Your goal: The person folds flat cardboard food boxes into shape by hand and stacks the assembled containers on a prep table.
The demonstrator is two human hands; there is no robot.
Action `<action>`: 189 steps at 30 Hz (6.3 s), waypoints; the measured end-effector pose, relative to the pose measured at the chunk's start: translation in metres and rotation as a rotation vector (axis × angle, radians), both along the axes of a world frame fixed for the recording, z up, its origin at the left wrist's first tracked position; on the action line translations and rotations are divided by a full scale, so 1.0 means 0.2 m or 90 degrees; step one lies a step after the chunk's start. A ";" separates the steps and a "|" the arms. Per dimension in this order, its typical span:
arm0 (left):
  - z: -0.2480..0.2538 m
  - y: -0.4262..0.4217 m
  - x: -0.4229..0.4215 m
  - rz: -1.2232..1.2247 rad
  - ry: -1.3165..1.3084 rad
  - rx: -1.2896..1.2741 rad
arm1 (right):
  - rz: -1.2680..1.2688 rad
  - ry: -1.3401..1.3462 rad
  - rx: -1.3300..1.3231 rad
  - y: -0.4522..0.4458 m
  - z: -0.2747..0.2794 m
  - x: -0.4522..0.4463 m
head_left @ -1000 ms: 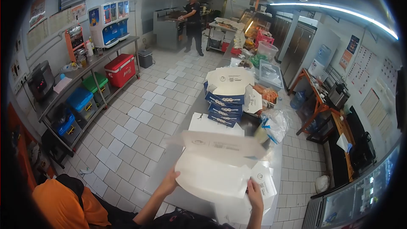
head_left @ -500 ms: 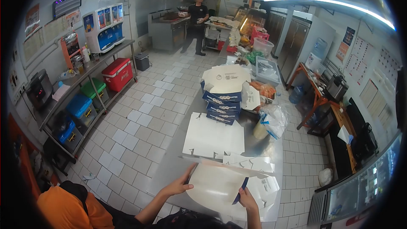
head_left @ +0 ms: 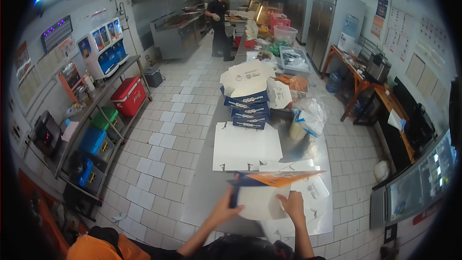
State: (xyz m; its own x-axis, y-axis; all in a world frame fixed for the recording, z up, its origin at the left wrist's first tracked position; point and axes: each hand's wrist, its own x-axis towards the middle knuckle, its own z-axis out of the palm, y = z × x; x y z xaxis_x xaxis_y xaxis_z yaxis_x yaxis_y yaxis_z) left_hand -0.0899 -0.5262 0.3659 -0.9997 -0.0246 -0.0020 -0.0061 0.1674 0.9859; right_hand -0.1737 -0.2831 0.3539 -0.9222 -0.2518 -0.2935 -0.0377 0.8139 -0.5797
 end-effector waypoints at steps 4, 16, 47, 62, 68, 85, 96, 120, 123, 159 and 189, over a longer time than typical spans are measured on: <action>0.20 0.23 0.01 -0.069 0.050 -0.284 | -0.123 0.502 -0.260 -0.03 -0.47 0.06; 0.01 0.26 0.07 0.002 0.179 -0.310 | -0.115 0.415 -0.377 -0.10 -0.43 0.17; 0.10 0.21 -0.08 0.256 0.015 0.332 | 0.248 0.336 -0.402 -0.09 0.69 0.28; 0.51 0.19 -0.11 0.165 0.018 0.600 | 0.404 0.641 -0.451 -0.27 0.57 0.13; 0.49 0.29 -0.08 0.125 0.080 0.573 | 0.286 0.618 -0.729 -0.29 0.42 0.10; 0.49 0.23 -0.14 0.151 0.019 0.544 | 0.316 0.449 -0.422 -0.21 0.53 0.22; 0.45 0.09 -0.15 0.075 -0.071 0.759 | 0.163 0.571 -0.470 -0.18 0.36 0.18; 0.33 0.18 -0.13 0.339 0.197 0.074 | 0.254 0.628 -0.411 -0.04 0.40 0.11; 0.29 0.21 -0.15 0.330 0.121 0.248 | 0.222 0.611 -0.434 -0.07 0.38 0.08; -0.26 -0.33 0.22 0.456 -0.087 0.236 | -0.064 0.626 0.221 -1.03 0.22 -2.13; -0.34 0.08 -0.15 -0.073 -0.295 0.684 | 0.001 0.092 -0.381 0.09 0.05 0.35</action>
